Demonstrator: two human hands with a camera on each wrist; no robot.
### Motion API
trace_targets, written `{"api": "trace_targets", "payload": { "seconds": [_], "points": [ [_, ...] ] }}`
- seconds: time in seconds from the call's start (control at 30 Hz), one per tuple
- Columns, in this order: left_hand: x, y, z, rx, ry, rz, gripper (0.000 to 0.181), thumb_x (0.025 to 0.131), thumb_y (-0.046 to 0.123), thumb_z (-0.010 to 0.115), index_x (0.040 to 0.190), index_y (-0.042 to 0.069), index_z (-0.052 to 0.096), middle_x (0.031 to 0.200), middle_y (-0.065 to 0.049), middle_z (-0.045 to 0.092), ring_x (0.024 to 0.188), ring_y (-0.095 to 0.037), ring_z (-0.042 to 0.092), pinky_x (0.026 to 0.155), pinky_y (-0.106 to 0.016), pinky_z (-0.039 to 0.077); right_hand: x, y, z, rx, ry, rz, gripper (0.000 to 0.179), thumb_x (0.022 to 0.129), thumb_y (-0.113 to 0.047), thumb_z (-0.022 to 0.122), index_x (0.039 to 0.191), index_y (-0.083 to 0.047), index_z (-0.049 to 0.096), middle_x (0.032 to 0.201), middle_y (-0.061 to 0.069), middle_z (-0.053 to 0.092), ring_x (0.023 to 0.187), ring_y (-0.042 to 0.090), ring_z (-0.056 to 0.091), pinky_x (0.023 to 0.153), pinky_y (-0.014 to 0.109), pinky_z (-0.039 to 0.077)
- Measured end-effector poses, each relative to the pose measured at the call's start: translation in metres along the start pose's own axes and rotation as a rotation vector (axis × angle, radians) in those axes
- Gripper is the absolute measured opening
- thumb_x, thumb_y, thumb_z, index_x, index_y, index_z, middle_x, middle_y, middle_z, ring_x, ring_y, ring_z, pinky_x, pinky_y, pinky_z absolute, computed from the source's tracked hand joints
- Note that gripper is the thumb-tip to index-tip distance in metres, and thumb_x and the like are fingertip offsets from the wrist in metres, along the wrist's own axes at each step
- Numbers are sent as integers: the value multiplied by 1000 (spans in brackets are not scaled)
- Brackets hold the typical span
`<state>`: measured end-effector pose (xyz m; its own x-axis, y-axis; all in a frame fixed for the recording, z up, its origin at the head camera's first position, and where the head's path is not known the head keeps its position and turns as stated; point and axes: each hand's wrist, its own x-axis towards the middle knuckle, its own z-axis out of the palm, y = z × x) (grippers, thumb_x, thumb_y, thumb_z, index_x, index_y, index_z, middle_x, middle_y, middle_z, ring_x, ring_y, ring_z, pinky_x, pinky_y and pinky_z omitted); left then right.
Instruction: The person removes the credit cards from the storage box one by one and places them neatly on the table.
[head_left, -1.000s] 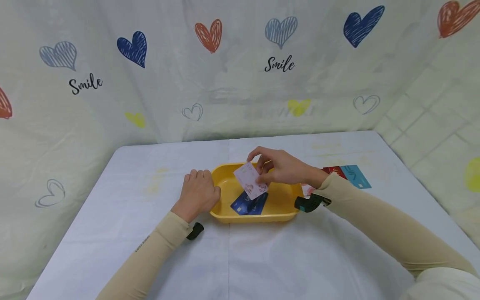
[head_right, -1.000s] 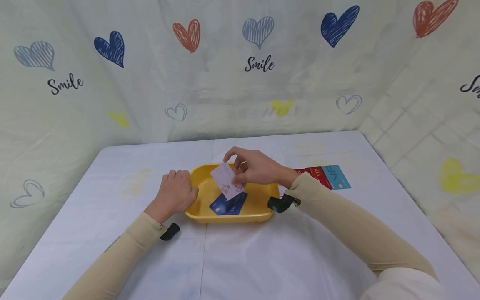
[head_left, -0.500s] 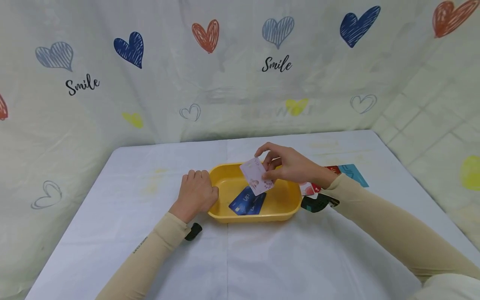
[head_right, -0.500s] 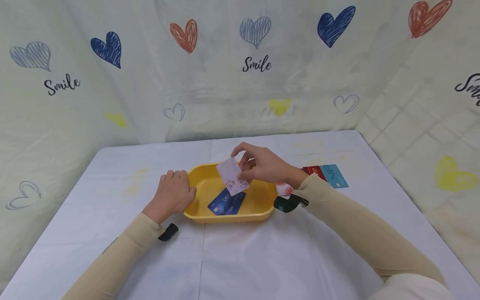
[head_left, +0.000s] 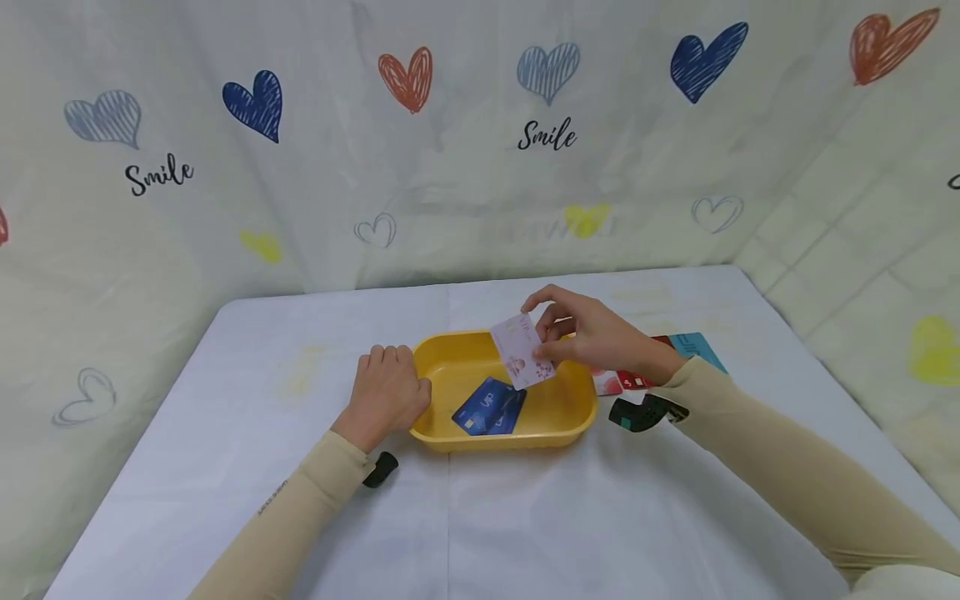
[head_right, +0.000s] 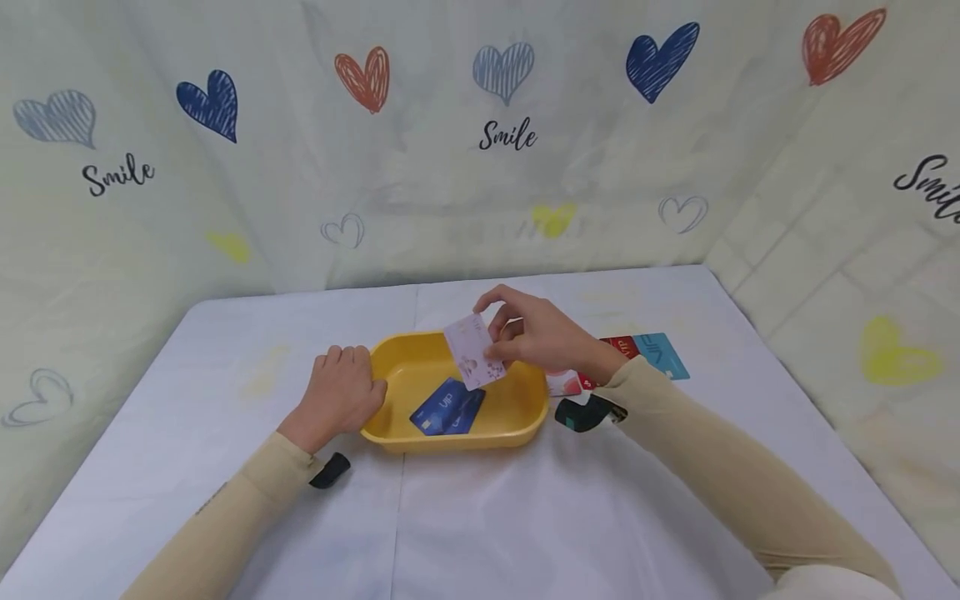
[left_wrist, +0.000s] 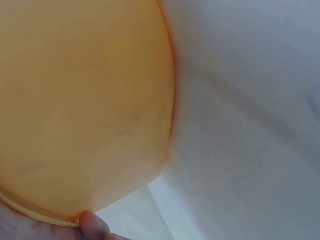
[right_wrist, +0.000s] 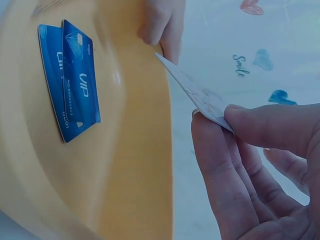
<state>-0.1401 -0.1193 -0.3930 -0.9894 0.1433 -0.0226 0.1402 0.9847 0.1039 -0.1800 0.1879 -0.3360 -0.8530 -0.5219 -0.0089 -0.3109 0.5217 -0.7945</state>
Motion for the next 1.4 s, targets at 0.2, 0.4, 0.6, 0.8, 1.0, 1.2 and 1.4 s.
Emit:
{"api": "trace_targets", "payload": {
  "seconds": [0.2,0.4,0.6,0.8,1.0,1.2,1.4],
  "points": [
    [1,0,0,12,7,5,31,98,29,44,96,-1,50,85,-13,49,89,-32,42,83,-42,35,-3,2,-4,2,14,1,53,90,-13,78,135,-21,51,102,9,65,93,26,71,87,38,63],
    [1,0,1,19,14,8,30,98,29,45,94,0,49,85,-12,48,89,-32,42,81,-41,33,-8,3,-9,-6,39,14,52,90,-15,77,135,-20,51,104,10,66,95,26,70,87,39,63],
    [1,-1,3,10,35,20,28,98,28,46,90,1,47,84,-12,46,87,-32,40,77,-39,29,-14,7,-15,-3,66,36,52,90,-16,78,135,-21,51,107,10,65,97,27,70,87,39,63],
    [0,-1,2,15,42,24,28,97,27,46,89,1,46,83,-13,46,86,-31,40,77,-39,29,-20,14,-21,19,75,32,52,91,-17,78,135,-20,51,107,12,65,95,27,71,84,33,63],
    [2,0,3,14,50,22,27,97,28,46,89,1,47,86,-13,46,89,-32,40,79,-40,30,-29,16,-25,9,107,56,53,91,-18,77,137,-19,50,109,11,67,95,24,70,85,31,61],
    [1,1,1,20,39,15,28,97,27,46,90,1,47,86,-13,46,89,-32,40,79,-40,31,-36,22,-29,46,121,73,56,91,-17,78,138,-17,48,109,13,66,94,23,71,82,30,62],
    [1,0,2,32,33,8,29,97,29,45,92,1,48,87,-13,47,90,-32,41,80,-41,32,-42,26,-33,36,137,73,56,91,-18,78,139,-16,49,110,13,65,94,20,71,81,25,60]
  ]
}}
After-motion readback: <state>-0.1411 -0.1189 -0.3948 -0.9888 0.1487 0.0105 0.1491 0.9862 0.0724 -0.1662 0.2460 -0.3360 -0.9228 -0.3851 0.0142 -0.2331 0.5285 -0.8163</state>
